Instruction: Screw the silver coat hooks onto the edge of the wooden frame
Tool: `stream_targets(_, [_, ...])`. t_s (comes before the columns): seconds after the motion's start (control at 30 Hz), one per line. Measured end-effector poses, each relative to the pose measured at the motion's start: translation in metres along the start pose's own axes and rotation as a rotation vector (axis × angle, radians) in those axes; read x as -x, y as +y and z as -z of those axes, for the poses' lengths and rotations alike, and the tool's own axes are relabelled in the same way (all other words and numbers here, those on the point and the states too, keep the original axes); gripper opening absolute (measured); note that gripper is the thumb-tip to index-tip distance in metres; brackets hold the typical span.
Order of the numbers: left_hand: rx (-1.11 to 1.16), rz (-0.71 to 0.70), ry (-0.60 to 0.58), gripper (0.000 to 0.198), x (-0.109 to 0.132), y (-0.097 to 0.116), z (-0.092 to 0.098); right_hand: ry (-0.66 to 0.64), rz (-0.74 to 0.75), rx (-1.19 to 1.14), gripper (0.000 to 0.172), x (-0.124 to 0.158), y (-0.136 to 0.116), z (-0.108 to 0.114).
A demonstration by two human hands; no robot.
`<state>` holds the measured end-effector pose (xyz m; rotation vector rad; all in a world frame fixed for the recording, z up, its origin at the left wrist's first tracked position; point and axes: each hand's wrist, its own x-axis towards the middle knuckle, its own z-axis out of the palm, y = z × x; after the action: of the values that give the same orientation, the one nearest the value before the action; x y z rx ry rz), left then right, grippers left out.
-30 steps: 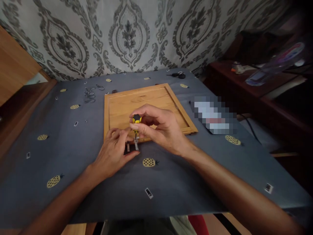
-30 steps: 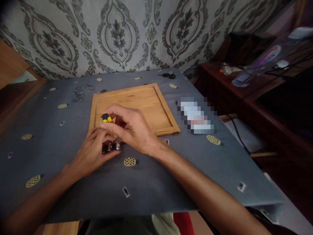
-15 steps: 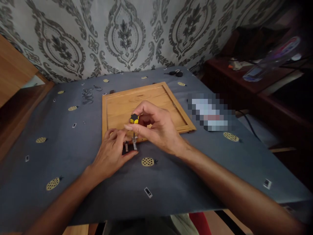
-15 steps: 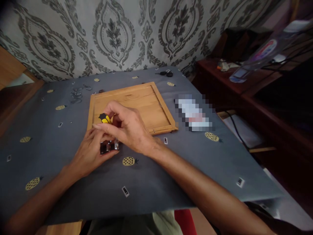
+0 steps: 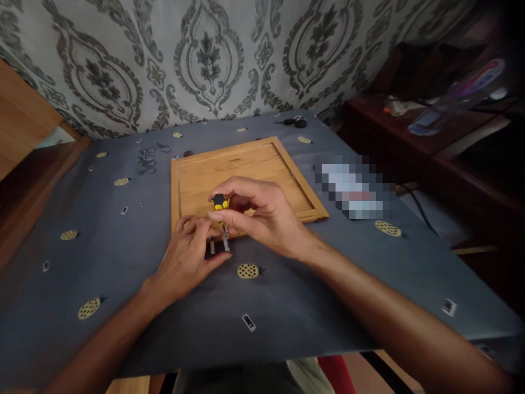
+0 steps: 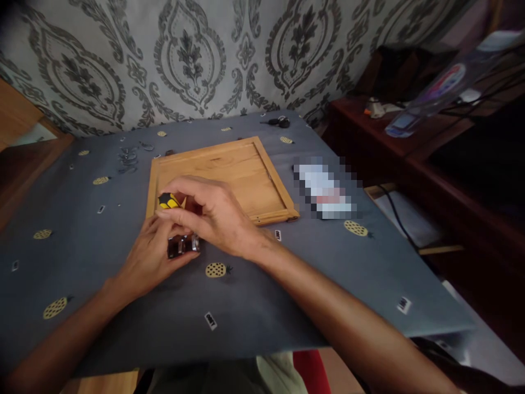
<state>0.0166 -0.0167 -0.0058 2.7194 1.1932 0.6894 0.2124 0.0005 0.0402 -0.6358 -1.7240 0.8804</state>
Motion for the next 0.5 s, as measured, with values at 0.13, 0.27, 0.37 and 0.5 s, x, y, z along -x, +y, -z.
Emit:
stream_targets(0.13, [-0.007, 0.003, -0.006, 0.043, 0.000, 0.000, 0.000, 0.034, -0.015, 0.003, 0.027, 0.000, -0.001, -0.001])
stream_targets(0.27, [0.006, 0.025, -0.028, 0.045, 0.000, 0.000, 0.000, -0.003, -0.056, 0.062, 0.023, 0.000, -0.004, 0.005])
stream_targets(0.37, [0.009, 0.028, -0.029, 0.051, 0.000, 0.000, 0.001, -0.055, -0.058, 0.081, 0.018, 0.000, -0.005, 0.010])
stream_targets(0.5, [0.020, 0.019, -0.015, 0.052, 0.000, 0.000, 0.001, -0.073, -0.029, 0.036, 0.019, -0.001, -0.003, 0.010])
